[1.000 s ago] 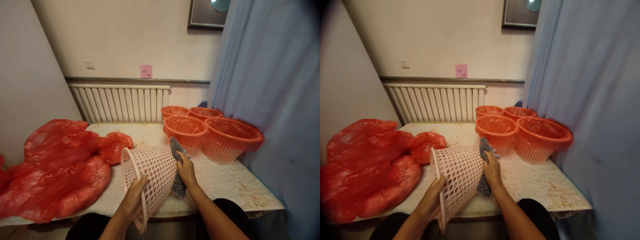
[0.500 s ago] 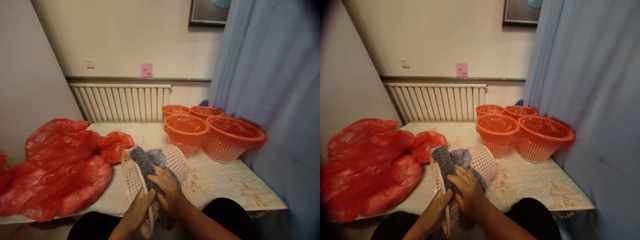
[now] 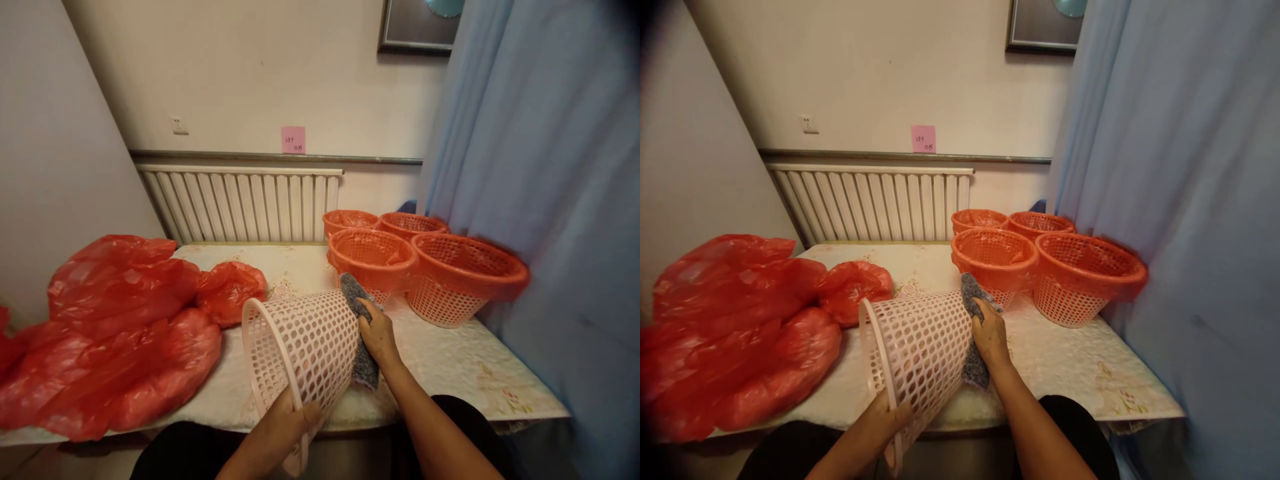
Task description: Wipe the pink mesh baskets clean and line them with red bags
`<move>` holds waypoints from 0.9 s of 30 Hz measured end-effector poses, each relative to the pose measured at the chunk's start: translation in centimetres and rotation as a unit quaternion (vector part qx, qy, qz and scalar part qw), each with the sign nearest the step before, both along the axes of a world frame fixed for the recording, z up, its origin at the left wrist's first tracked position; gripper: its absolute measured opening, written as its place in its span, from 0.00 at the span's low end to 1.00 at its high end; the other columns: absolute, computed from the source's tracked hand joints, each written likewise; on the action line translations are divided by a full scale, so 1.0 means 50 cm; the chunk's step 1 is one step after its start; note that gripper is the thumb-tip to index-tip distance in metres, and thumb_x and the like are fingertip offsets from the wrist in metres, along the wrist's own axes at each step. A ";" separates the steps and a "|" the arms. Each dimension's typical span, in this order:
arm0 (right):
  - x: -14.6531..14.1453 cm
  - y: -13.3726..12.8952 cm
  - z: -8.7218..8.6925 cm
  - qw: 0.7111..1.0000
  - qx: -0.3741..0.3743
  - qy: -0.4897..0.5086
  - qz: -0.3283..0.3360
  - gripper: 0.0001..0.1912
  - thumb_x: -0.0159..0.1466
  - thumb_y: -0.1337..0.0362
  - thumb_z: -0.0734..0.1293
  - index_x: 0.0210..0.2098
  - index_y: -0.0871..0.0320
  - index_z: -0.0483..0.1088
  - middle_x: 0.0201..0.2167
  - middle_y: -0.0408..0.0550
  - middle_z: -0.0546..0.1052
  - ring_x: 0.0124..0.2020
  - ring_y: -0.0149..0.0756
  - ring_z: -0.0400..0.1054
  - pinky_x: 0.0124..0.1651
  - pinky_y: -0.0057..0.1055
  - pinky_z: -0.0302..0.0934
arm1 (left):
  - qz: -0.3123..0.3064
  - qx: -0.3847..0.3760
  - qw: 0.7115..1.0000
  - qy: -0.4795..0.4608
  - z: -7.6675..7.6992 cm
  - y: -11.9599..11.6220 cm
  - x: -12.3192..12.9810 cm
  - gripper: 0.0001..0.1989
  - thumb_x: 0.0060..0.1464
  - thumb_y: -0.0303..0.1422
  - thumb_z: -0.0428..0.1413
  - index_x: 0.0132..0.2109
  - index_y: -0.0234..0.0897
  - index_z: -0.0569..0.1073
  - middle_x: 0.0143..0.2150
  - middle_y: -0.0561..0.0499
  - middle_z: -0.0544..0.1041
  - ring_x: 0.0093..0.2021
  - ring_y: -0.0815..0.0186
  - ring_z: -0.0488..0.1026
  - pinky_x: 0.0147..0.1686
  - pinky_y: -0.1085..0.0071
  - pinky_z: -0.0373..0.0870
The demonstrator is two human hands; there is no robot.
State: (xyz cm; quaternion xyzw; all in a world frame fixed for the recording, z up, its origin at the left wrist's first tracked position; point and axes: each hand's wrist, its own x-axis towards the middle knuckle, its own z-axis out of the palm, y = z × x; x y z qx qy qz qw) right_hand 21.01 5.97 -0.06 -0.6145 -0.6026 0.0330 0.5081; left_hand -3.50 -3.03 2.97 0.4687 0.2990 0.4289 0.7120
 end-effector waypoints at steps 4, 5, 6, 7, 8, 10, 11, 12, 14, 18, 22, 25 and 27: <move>-0.009 -0.005 0.001 1.000 0.003 -0.008 -0.006 0.26 0.55 0.72 0.57 0.52 0.60 0.71 0.51 0.53 0.75 0.53 0.42 0.69 0.58 0.44 0.61 | 0.003 -0.040 0.997 -0.066 0.036 0.025 0.010 0.35 0.52 0.46 0.59 0.63 0.34 0.63 0.56 0.38 0.75 0.59 0.47 0.68 0.62 0.49 0.56; -0.011 -0.005 0.001 1.000 0.003 -0.009 -0.004 0.26 0.55 0.72 0.57 0.52 0.61 0.71 0.51 0.54 0.75 0.53 0.43 0.69 0.58 0.44 0.61 | 0.010 -0.053 0.995 -0.079 0.044 0.031 0.013 0.34 0.54 0.46 0.57 0.63 0.34 0.62 0.56 0.37 0.75 0.58 0.48 0.69 0.62 0.50 0.57; -0.014 -0.007 0.002 1.000 0.004 -0.012 -0.001 0.26 0.55 0.72 0.57 0.52 0.61 0.71 0.51 0.54 0.75 0.54 0.43 0.68 0.58 0.45 0.61 | 0.015 -0.061 0.994 -0.086 0.050 0.036 0.015 0.32 0.56 0.44 0.56 0.63 0.33 0.62 0.55 0.37 0.75 0.58 0.49 0.70 0.62 0.50 0.57; -0.018 -0.011 0.003 1.000 0.006 -0.017 0.006 0.26 0.55 0.72 0.57 0.52 0.61 0.71 0.52 0.55 0.74 0.54 0.44 0.68 0.59 0.46 0.60 | 0.020 -0.064 0.994 -0.089 0.055 0.038 0.017 0.31 0.56 0.43 0.56 0.63 0.33 0.62 0.55 0.37 0.75 0.57 0.49 0.70 0.61 0.50 0.58; -0.026 -0.017 0.005 1.000 0.010 -0.023 0.015 0.26 0.55 0.72 0.57 0.52 0.61 0.71 0.52 0.55 0.74 0.55 0.45 0.67 0.60 0.46 0.59 | 0.023 -0.062 0.994 -0.088 0.057 0.040 0.019 0.31 0.57 0.42 0.56 0.63 0.34 0.62 0.55 0.38 0.76 0.57 0.50 0.71 0.61 0.51 0.58; -0.053 -0.040 0.013 0.998 0.024 -0.037 0.047 0.27 0.55 0.73 0.58 0.52 0.59 0.71 0.54 0.54 0.73 0.57 0.44 0.66 0.61 0.46 0.58 | 0.022 -0.055 0.995 -0.079 0.058 0.040 0.022 0.31 0.56 0.43 0.57 0.63 0.34 0.63 0.54 0.38 0.76 0.56 0.50 0.71 0.61 0.51 0.59; -0.071 -0.056 0.019 0.996 0.036 -0.046 0.073 0.27 0.54 0.73 0.59 0.53 0.58 0.71 0.54 0.54 0.73 0.57 0.43 0.65 0.61 0.46 0.58 | 0.018 -0.049 0.996 -0.071 0.056 0.039 0.023 0.31 0.56 0.43 0.57 0.62 0.34 0.64 0.54 0.38 0.76 0.56 0.49 0.71 0.60 0.51 0.60; -0.091 -0.075 0.027 0.992 0.049 -0.056 0.104 0.28 0.54 0.74 0.59 0.54 0.56 0.70 0.55 0.52 0.72 0.58 0.43 0.65 0.61 0.45 0.58 | 0.013 -0.038 0.997 -0.062 0.052 0.038 0.023 0.30 0.56 0.44 0.57 0.62 0.34 0.64 0.54 0.39 0.76 0.56 0.49 0.71 0.60 0.51 0.59; -0.133 -0.115 0.044 0.976 0.081 -0.087 0.180 0.30 0.53 0.75 0.59 0.55 0.55 0.68 0.57 0.52 0.71 0.60 0.42 0.62 0.61 0.45 0.58 | 0.008 0.002 0.999 -0.034 0.041 0.038 0.021 0.30 0.56 0.45 0.57 0.62 0.35 0.65 0.56 0.39 0.75 0.58 0.49 0.69 0.62 0.52 0.58; -0.177 -0.161 0.070 0.938 0.111 -0.142 0.295 0.31 0.54 0.75 0.60 0.57 0.56 0.65 0.58 0.53 0.69 0.63 0.41 0.57 0.62 0.45 0.56 | 0.040 0.084 0.994 0.063 0.011 0.044 0.005 0.30 0.55 0.45 0.57 0.61 0.36 0.66 0.60 0.42 0.72 0.61 0.49 0.65 0.64 0.54 0.54; -0.141 -0.116 0.059 0.955 0.093 -0.115 0.256 0.31 0.53 0.75 0.60 0.56 0.55 0.67 0.59 0.52 0.68 0.62 0.41 0.59 0.63 0.46 0.56 | 0.001 0.118 0.986 0.119 -0.004 0.040 -0.008 0.29 0.55 0.45 0.56 0.60 0.35 0.68 0.57 0.42 0.74 0.61 0.49 0.65 0.64 0.52 0.53; -0.081 -0.055 0.035 0.984 0.055 -0.064 0.155 0.30 0.54 0.75 0.59 0.55 0.55 0.69 0.57 0.52 0.70 0.60 0.41 0.62 0.62 0.46 0.56 | -0.018 0.144 0.980 0.137 -0.009 0.023 -0.009 0.26 0.54 0.44 0.57 0.58 0.36 0.71 0.55 0.43 0.75 0.63 0.49 0.62 0.66 0.53 0.48; -0.041 -0.021 0.021 0.995 0.030 -0.033 0.095 0.28 0.54 0.74 0.58 0.53 0.57 0.71 0.54 0.52 0.73 0.58 0.42 0.65 0.61 0.46 0.58 | -0.029 0.121 0.984 0.126 -0.014 0.010 -0.008 0.26 0.53 0.42 0.60 0.56 0.35 0.72 0.50 0.42 0.78 0.61 0.47 0.65 0.64 0.51 0.51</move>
